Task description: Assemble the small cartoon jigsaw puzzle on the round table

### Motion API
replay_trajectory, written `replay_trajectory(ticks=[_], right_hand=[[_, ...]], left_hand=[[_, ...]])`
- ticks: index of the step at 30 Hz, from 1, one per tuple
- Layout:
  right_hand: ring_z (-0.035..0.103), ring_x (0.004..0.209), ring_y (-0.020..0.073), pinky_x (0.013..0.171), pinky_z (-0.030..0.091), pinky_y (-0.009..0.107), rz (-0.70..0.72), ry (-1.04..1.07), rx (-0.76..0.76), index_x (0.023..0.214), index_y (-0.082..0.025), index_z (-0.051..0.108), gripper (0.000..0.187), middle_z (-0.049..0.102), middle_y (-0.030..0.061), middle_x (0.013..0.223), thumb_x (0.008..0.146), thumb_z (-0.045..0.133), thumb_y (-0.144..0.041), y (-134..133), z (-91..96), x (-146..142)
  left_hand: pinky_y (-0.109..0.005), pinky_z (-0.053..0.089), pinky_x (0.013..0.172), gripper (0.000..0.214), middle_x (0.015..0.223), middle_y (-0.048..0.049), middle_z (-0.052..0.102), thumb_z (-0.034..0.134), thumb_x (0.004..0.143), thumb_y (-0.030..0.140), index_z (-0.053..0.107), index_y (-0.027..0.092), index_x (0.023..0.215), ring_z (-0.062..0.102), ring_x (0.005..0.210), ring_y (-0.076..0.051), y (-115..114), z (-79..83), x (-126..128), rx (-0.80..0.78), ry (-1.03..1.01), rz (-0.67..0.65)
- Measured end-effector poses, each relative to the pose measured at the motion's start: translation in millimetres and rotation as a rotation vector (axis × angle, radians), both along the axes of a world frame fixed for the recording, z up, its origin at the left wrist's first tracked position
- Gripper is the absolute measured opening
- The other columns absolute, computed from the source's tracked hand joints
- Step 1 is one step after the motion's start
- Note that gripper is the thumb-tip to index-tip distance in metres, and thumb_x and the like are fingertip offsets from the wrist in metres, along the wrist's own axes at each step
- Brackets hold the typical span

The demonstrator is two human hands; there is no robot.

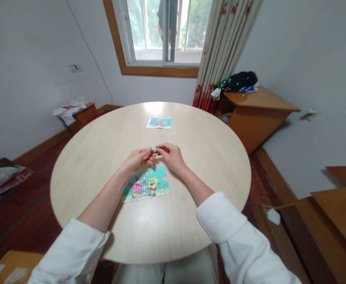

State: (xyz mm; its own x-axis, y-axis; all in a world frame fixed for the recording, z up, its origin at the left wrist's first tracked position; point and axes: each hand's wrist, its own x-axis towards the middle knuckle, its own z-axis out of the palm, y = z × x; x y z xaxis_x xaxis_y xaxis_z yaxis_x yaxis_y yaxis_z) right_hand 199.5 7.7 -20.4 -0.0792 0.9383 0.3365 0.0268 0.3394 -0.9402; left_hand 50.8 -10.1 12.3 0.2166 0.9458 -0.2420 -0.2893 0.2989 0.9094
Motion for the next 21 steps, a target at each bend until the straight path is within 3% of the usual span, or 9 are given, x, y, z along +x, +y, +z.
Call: replay_trajectory(ticks=[8, 12, 16, 21], right_hand=[[0.068, 0.072, 0.0165, 0.075, 0.054, 0.035, 0.105, 0.048, -0.034, 0.087, -0.018, 0.066, 0.027, 0.072, 0.0035, 0.076, 0.066, 0.075, -0.033, -3.5, 4.6, 0.8], [0.067, 0.068, 0.0154, 0.072, 0.053, 0.033, 0.083, 0.088, -0.064, 0.097, -0.019, 0.064, 0.035, 0.071, 0.0008, 0.072, 0.065, 0.075, -0.030, -4.6, 6.6, 0.6], [0.065, 0.065, 0.0150, 0.069, 0.053, 0.033, 0.044, 0.097, -0.077, 0.094, -0.018, 0.065, 0.036, 0.069, -0.0009, 0.067, 0.063, 0.076, -0.031, -2.4, 8.0, 1.0], [0.063, 0.066, 0.0151, 0.067, 0.052, 0.033, -0.005, 0.052, -0.092, 0.091, -0.016, 0.069, 0.033, 0.069, 0.0034, 0.071, 0.068, 0.071, -0.040, 1.5, 7.5, 1.5]], left_hand=[[-0.017, 0.044, 0.042, 0.017, 0.060, -0.0013, 0.063, 0.066, 0.081, 0.011, 0.061, 0.009, 0.065, 0.051, 0.041, -0.004, 3.0, -4.5, -2.3, 0.102, 0.130, 0.029], [-0.018, 0.044, 0.044, 0.017, 0.059, -0.0008, 0.062, 0.068, 0.078, 0.014, 0.061, 0.010, 0.063, 0.051, 0.041, -0.004, 2.7, -2.6, -4.5, 0.155, 0.179, -0.008], [-0.020, 0.044, 0.046, 0.015, 0.056, -0.0003, 0.061, 0.066, 0.076, 0.013, 0.061, 0.011, 0.062, 0.051, 0.041, -0.006, 0.9, -0.5, -4.4, 0.212, 0.231, -0.039], [-0.019, 0.041, 0.045, 0.016, 0.048, 0.0032, 0.054, 0.065, 0.077, 0.017, 0.062, 0.012, 0.062, 0.050, 0.040, -0.007, -1.2, -0.8, -0.3, 0.263, 0.265, 0.016]])
